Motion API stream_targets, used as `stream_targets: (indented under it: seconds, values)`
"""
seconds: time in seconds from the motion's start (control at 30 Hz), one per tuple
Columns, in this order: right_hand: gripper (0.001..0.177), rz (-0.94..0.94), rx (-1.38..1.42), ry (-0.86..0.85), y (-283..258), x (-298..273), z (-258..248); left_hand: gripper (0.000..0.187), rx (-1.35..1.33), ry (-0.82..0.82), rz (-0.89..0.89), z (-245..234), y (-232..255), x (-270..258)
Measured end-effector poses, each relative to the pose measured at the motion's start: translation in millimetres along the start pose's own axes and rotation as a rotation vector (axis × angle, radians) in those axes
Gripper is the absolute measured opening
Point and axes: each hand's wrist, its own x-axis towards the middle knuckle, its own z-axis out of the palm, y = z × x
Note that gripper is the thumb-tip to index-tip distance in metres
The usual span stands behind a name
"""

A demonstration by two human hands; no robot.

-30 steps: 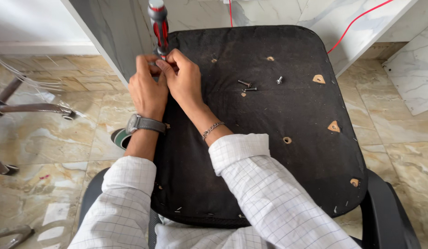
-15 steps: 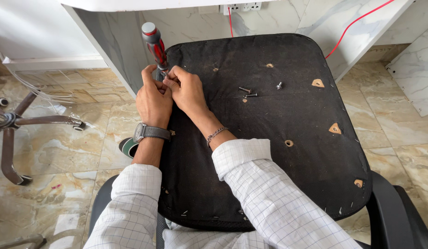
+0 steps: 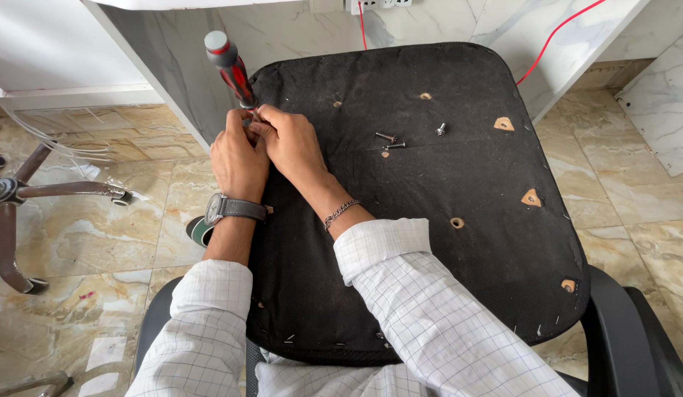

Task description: The person uses a manual screwdriver to tighten several screws into the underside of a black fabric-covered chair seat. The person holds the seat steady with one hand while turning the screwdriver with the other, working on multiple screw locations in sequence.

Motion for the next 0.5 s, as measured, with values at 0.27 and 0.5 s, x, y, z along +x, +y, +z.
stream_targets:
  seconds: [0.27,0.5]
  values:
    - [0.015,-0.034,-0.066,0.085,-10,4,-4,0.025,-0.021,-0.012,0.008,-1,-1,4]
    - [0.017,0.011,-0.135,0.055,-4,5,-6,0.043,-0.439,0.203,0.107,-10,21,3]
